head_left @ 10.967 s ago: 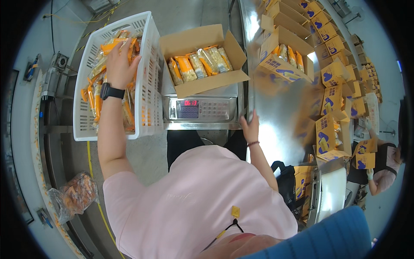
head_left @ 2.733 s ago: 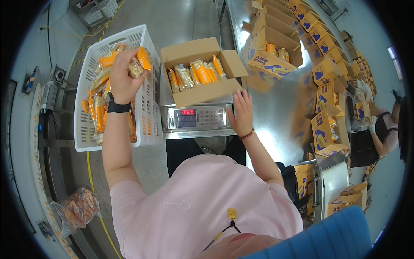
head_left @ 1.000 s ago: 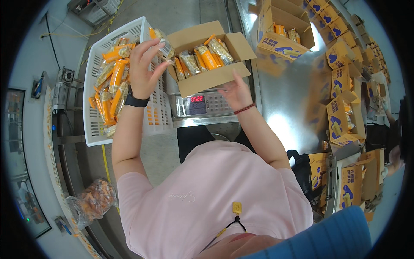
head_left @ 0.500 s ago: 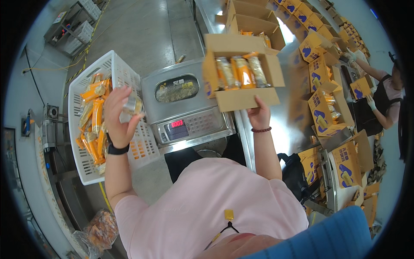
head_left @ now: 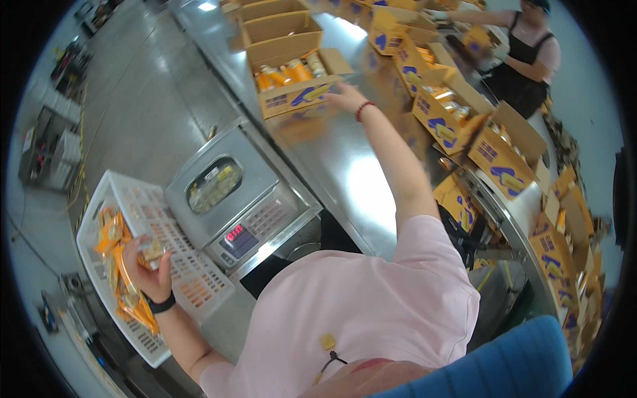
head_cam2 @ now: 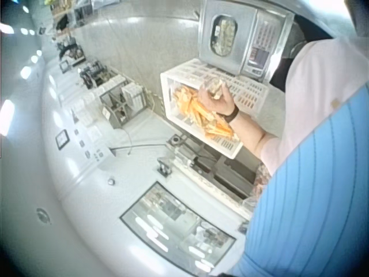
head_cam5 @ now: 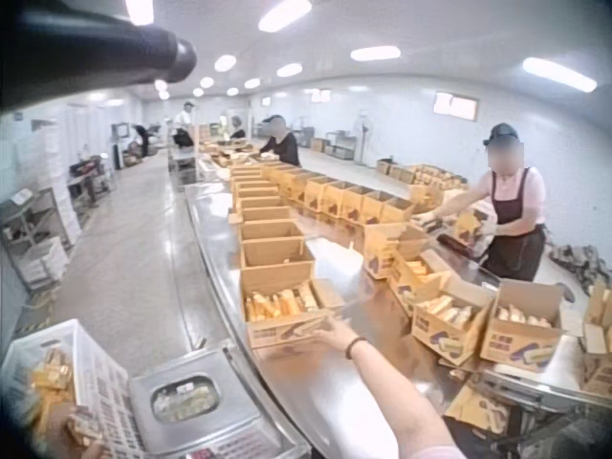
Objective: The person picks up food packages from a white crate, places them into a cardboard box on a digital scale, and adjusts the number of packages to reach a weight target before moving the box to a production table.
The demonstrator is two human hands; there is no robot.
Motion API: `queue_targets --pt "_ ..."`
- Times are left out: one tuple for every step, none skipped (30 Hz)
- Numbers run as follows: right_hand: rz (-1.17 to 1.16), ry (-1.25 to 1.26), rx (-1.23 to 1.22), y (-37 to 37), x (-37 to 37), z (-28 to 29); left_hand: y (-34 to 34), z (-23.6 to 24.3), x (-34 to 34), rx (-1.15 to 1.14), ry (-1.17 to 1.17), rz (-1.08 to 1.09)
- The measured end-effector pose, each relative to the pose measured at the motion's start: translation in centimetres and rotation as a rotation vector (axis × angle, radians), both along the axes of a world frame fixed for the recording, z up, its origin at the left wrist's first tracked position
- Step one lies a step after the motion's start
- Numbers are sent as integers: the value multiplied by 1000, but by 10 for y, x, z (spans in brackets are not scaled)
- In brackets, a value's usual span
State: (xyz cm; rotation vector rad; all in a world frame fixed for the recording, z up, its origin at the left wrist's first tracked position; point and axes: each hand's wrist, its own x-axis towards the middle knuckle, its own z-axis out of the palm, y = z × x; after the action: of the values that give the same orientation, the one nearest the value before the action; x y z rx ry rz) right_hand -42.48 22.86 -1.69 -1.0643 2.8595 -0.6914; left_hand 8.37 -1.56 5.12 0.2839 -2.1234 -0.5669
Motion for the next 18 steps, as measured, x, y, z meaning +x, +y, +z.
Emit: queue_targets --pt "-132 574 215 39 -16 5 1 1 4 35 11 -7" --pt "-290 458 269 66 14 76 0 -1 9 28 -15 -9" --pt "-391 731 308 112 31 109 2 2 5 20 -7 -35" --pt "-575 892 471 152 39 124 4 1 3 16 -2 -48" --pt "-682 599 650 189 41 158 8 3 1 9 -2 -57" --pt "-765 1079 713 260 31 133 11 8 -6 -24 -21 -78" --pt "-882 850 854 310 30 135 11 9 -12 -45 -44 -121" --pt "-1035 546 768 387 3 119 9 6 -11 -54 -53 -159" --pt "-1041 199 847 361 33 164 9 5 -5 -68 -81 -168" --pt "-941 416 849 383 33 164 17 15 -4 -159 -96 -129" --pt "-889 431 845 377 52 184 20 17 -7 -204 -104 -115" --pt "-843 526 855 368 73 201 21 20 -7 -245 -129 -105" --pt "-828 591 864 351 96 219 23 22 -8 -283 -163 -94" --pt "-787 652 867 333 124 238 26 21 -11 -244 -158 -91" --pt "-670 715 874 329 125 239 36 27 -7 -221 -178 -53" --pt "-613 794 826 298 162 258 34 29 -15 -187 -188 -62" --pt "-556 810 772 278 194 272 31 32 -30 -237 -132 -119" --pt "-436 835 662 248 202 269 39 41 -27 -252 -152 -106"
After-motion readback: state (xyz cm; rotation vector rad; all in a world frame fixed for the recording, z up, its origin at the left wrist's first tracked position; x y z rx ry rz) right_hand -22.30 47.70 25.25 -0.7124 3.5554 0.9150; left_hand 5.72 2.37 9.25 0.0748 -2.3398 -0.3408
